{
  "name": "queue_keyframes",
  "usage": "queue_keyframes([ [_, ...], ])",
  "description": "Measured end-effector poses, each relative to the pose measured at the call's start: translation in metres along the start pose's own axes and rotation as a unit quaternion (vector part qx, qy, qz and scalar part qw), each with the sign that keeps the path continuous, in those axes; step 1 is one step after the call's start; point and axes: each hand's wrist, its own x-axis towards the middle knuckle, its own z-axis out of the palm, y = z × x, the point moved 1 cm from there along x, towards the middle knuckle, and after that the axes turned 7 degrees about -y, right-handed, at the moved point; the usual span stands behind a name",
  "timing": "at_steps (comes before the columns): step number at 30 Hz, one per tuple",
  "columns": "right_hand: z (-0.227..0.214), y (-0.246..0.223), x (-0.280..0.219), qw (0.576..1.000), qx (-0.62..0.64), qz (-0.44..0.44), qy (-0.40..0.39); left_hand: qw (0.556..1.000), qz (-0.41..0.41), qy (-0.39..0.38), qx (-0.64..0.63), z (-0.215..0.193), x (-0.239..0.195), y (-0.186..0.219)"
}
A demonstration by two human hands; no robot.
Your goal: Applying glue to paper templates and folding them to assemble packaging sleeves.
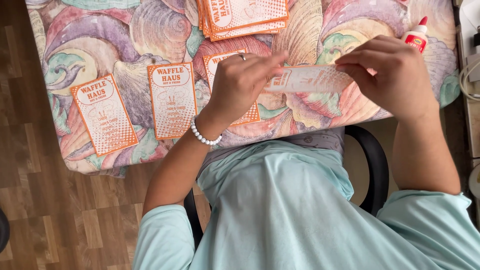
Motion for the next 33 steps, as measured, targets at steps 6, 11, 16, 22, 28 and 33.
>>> queue_keyframes([
  [6, 0.015, 0.013, -0.019, 0.998, -0.057, 0.002, 0.039, 0.996, 0.042, -0.024, 0.074, -0.017, 0.006, 0.011],
  [11, 0.004, 0.004, -0.02, 0.999, -0.022, 0.026, 0.02, 0.998, -0.007, -0.02, 0.064, -0.033, 0.005, 0.019],
  [16, 0.0, 0.002, -0.006, 0.986, 0.136, 0.092, 0.0, 0.996, -0.057, -0.019, 0.059, -0.039, -0.002, 0.02],
  [22, 0.015, 0.033, 0.031, 0.967, 0.238, 0.065, 0.065, 0.997, -0.051, -0.003, 0.052, -0.06, 0.015, -0.014],
  [28, 0.043, 0.109, 0.089, 0.97, 0.116, 0.019, 0.213, 0.977, 0.038, 0.05, 0.203, -0.098, 0.042, -0.067],
  [33, 0.072, 0.083, 0.123, 0.987, 0.102, -0.095, 0.086, 0.961, -0.037, -0.042, 0.269, -0.057, 0.004, -0.121],
])
